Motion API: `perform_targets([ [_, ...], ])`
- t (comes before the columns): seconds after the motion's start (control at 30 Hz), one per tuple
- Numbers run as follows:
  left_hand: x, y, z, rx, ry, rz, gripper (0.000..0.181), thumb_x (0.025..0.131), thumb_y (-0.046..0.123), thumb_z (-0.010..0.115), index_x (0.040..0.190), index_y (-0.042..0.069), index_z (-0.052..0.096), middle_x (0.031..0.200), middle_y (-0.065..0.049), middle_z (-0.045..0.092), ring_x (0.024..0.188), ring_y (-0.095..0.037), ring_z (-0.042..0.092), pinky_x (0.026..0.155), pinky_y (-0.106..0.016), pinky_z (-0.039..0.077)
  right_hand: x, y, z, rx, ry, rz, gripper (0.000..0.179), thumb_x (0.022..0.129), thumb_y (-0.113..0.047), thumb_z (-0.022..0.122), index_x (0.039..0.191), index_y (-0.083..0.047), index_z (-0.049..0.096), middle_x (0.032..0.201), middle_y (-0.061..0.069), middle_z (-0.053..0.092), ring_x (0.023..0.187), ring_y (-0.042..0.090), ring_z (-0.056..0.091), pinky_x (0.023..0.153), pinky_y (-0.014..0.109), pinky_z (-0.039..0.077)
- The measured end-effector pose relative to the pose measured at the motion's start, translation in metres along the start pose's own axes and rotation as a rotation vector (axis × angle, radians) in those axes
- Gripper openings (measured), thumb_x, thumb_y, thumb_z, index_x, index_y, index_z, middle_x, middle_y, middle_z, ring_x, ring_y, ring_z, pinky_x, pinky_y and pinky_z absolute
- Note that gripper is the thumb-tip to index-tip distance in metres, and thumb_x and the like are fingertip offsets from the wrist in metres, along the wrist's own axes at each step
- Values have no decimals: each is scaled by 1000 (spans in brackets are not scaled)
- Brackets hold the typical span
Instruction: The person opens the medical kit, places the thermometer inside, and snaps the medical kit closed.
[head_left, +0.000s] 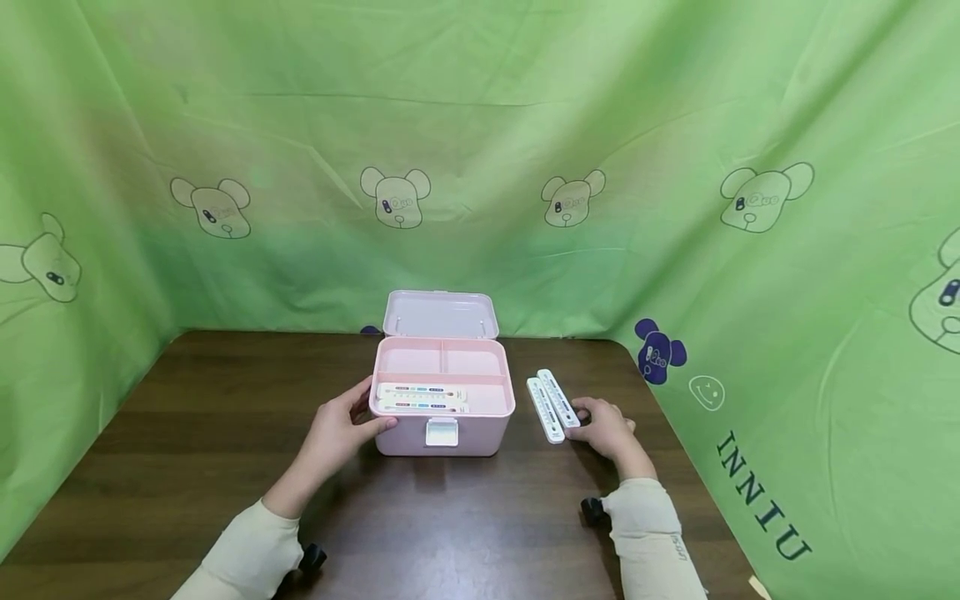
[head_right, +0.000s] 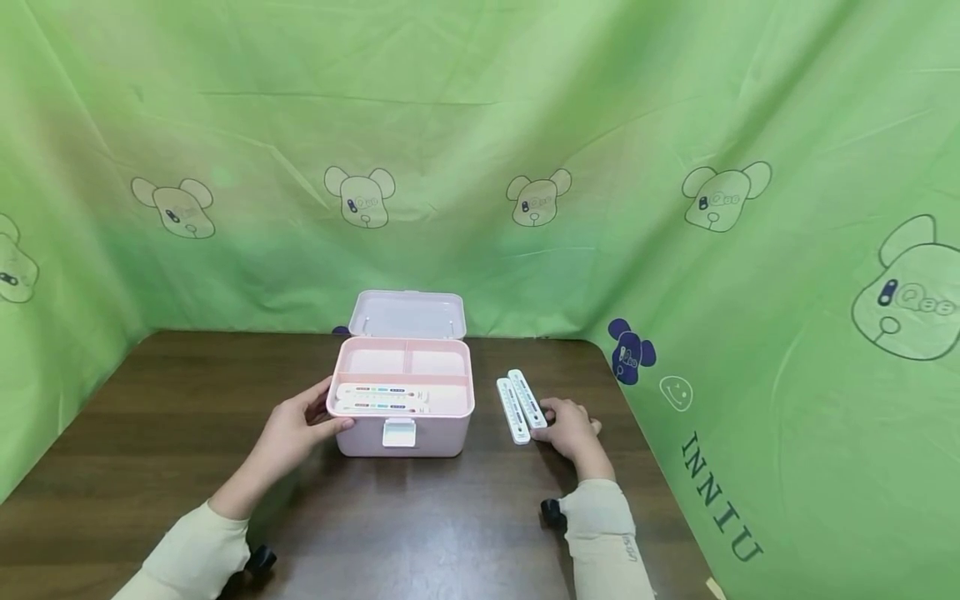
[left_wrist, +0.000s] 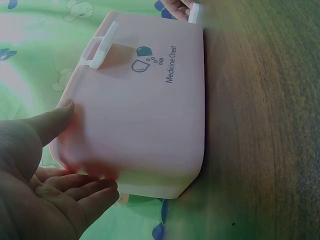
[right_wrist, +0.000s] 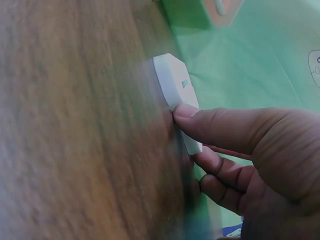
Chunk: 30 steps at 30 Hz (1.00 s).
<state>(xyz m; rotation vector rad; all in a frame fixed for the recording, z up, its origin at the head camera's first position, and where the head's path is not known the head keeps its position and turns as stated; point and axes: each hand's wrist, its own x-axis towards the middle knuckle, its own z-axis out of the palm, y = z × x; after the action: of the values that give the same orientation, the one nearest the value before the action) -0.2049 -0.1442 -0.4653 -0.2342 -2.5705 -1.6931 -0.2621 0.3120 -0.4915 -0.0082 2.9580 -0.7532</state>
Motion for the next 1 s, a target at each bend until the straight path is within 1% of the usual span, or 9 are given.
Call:
perform_targets([
  [0.2,-1,0,0,-31,2,35,81,84,24,87,152,2,48,142,-17,62,124,-31,65,99,-42,57,0,-4,4,-23,39,40,40,83,-27,83,117,-8,71,105,8,72,107,37,57,89,65,31],
  [0.4,-1,1,0,-24,0,30,81,84,23,87,152,2,48,142,-17,61,125,-31,64,99,-42,57,-1,-11,6,-85,56,40,33,85,-28,80,108,-5,71,96,7,72,100,34,59,89,66,30],
  [0.47,-1,1,0,-22,-1,24,81,84,23,87,152,2,47,143,-18,61,126,-32,64,100,-43,57,-1,-12,6,-73,61,54,33,85,-28,80,107,-5,72,95,7,73,98,33,62,89,66,31],
  [0.67,-1,0,0,-13,-7,18,82,84,26,87,152,2,47,144,-18,60,126,-33,63,100,-44,56,-3,-11,8,14,66,132,36,82,-25,83,108,-4,72,94,8,75,94,30,66,90,64,30],
  [0.8,-2,-1,0,-13,-6,17,82,84,27,87,152,3,47,143,-18,60,126,-33,63,100,-44,56,-1,-8,9,34,90,150,39,80,-24,82,110,-2,71,95,10,73,93,31,65,90,63,29],
  [1.0,0,-2,0,-22,-3,23,82,84,26,87,152,3,48,142,-17,61,125,-32,64,99,-43,57,3,-4,9,68,126,144,41,79,-21,79,113,-1,69,100,13,71,93,31,64,87,64,29],
])
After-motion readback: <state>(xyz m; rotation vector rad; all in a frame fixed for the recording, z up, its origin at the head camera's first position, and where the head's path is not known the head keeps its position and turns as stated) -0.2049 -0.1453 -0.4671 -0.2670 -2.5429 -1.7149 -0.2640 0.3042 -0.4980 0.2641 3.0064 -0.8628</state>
